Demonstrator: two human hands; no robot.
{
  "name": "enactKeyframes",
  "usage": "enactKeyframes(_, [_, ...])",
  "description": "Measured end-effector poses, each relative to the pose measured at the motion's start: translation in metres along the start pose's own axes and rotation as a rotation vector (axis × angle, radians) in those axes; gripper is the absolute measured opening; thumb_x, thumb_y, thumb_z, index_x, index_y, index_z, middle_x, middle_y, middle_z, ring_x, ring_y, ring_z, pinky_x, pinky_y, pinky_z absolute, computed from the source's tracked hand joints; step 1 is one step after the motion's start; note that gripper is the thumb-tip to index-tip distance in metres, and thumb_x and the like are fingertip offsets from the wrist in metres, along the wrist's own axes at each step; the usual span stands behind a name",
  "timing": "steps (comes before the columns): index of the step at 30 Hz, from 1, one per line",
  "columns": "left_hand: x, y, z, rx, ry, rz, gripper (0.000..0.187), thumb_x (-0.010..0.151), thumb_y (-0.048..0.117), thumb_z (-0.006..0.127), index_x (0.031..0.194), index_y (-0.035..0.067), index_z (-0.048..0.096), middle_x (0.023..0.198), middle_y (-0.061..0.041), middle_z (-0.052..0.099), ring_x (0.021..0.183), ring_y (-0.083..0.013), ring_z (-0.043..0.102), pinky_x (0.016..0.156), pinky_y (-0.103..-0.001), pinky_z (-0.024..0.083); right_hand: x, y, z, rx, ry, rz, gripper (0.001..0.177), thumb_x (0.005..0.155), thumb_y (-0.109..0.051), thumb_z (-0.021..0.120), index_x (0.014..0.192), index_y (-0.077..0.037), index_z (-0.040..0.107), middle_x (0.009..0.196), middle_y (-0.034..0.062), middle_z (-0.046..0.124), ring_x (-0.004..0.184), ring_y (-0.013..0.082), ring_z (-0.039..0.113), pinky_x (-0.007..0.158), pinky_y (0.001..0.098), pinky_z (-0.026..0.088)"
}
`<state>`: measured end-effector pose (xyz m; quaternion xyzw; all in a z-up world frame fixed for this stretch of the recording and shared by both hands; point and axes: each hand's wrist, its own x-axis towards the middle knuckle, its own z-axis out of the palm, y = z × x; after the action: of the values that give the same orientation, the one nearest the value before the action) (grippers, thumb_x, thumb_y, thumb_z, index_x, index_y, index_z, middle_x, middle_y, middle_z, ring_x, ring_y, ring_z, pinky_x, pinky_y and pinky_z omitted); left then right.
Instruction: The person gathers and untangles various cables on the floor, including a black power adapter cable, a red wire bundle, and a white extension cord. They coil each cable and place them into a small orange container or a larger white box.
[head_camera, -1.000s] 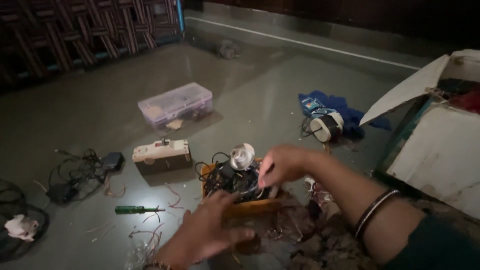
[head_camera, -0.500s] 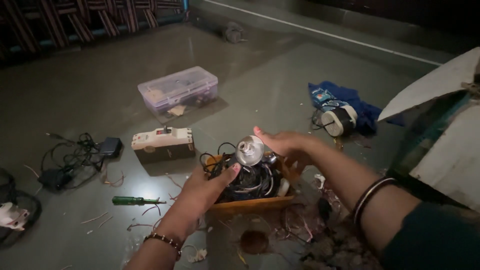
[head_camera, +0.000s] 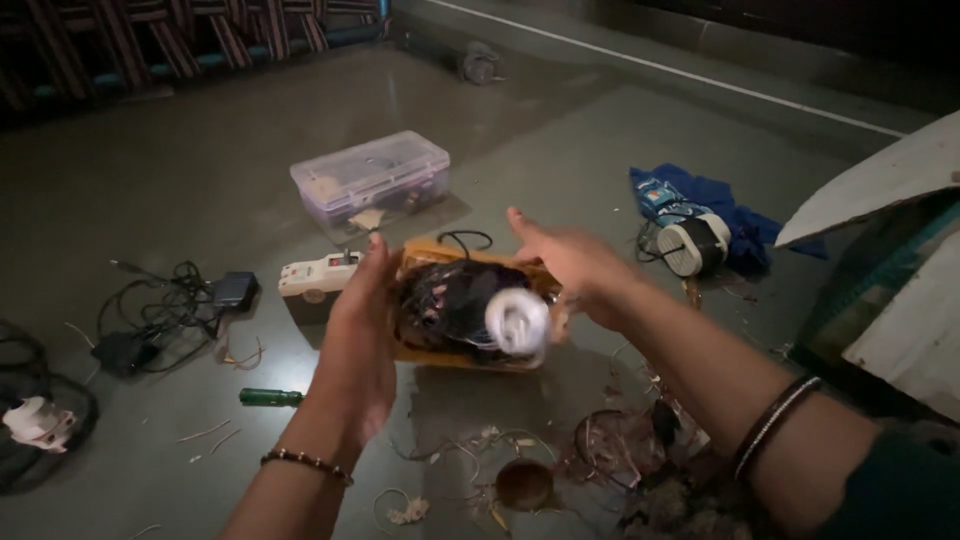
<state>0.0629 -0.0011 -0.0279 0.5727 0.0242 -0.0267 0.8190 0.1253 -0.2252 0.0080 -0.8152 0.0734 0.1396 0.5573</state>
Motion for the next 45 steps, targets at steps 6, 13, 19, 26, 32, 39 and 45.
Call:
enactKeyframes(6, [-0.007,0.010,-0.002,-0.020,0.254,-0.117,0.070,0.083,0.056,0.063,0.137,0.014,0.054,0.144,-0.010,0.059,0.136,-0.0227,0.049,0.111,-0.043,0.035,0.006,0.015,0.007,-0.189,0.006,-0.100,0.070,0.072,-0.058,0.078,0.110,-0.001,0.068,0.097,0.0162,0.077,0.074,0.0211,0.077,0.066,0.0328,0.064])
enactKeyframes(13, [0.021,-0.024,-0.036,-0.116,0.313,-0.022,0.056,0.075,0.013,0.074,0.127,0.015,0.052,0.125,-0.002,0.064,0.116,-0.0192,0.063,0.095,-0.040,0.055,-0.011,0.007,0.006,-0.478,-0.038,-0.085,0.078,0.059,-0.044,0.093,0.118,-0.001,0.065,0.096,0.0160,0.075,0.079,0.0240,0.076,0.069,0.0339,0.061])
enactKeyframes(19, [0.018,-0.019,-0.044,-0.037,0.460,-0.211,0.041,0.099,0.038,0.063,0.128,0.010,0.064,0.110,-0.013,0.066,0.110,-0.0247,0.061,0.087,-0.042,0.043,-0.025,-0.005,0.005,-0.755,-0.321,0.065,0.089,0.061,-0.059,0.085,0.137,-0.019,0.065,0.113,0.0251,0.074,0.096,0.0366,0.078,0.077,0.0366,0.054])
enactKeyframes(26, [0.004,-0.021,-0.029,-0.013,0.194,-0.414,0.035,0.082,0.019,0.066,0.113,0.003,0.065,0.102,-0.013,0.068,0.088,-0.0301,0.069,0.073,-0.048,0.061,-0.015,0.002,0.011,-0.833,-0.443,-0.064,0.083,0.064,-0.062,0.084,0.132,-0.017,0.066,0.140,0.0154,0.059,0.129,0.0322,0.053,0.103,0.0444,0.045])
enactKeyframes(32, [0.001,-0.029,-0.034,0.012,0.095,-0.267,0.041,0.077,0.015,0.066,0.116,0.003,0.064,0.104,-0.014,0.067,0.089,-0.0271,0.069,0.071,-0.042,0.059,-0.031,0.007,0.022,-0.685,-0.559,-0.203,0.100,0.054,-0.047,0.090,0.138,-0.016,0.044,0.134,0.0191,0.063,0.125,0.0325,0.059,0.102,0.0409,0.047])
enactKeyframes(39, [-0.033,0.028,-0.004,0.155,0.251,-0.174,0.059,0.084,0.046,0.064,0.133,0.012,0.068,0.130,-0.007,0.069,0.113,-0.0252,0.061,0.096,-0.043,0.043,-0.053,-0.024,0.010,-0.856,-0.405,-0.429,0.123,0.050,-0.053,0.089,0.155,-0.020,0.034,0.146,0.0180,0.050,0.135,0.0344,0.050,0.111,0.0420,0.041])
enactKeyframes(45, [-0.009,0.014,-0.024,-0.052,0.128,0.074,0.078,0.089,0.064,0.054,0.137,0.002,0.058,0.137,-0.018,0.067,0.130,-0.0299,0.059,0.112,-0.047,0.041,-0.049,-0.029,-0.007,-0.803,-0.239,-0.537,0.123,0.053,-0.063,0.087,0.158,-0.024,0.035,0.155,0.0165,0.040,0.140,0.0376,0.042,0.112,0.0509,0.040])
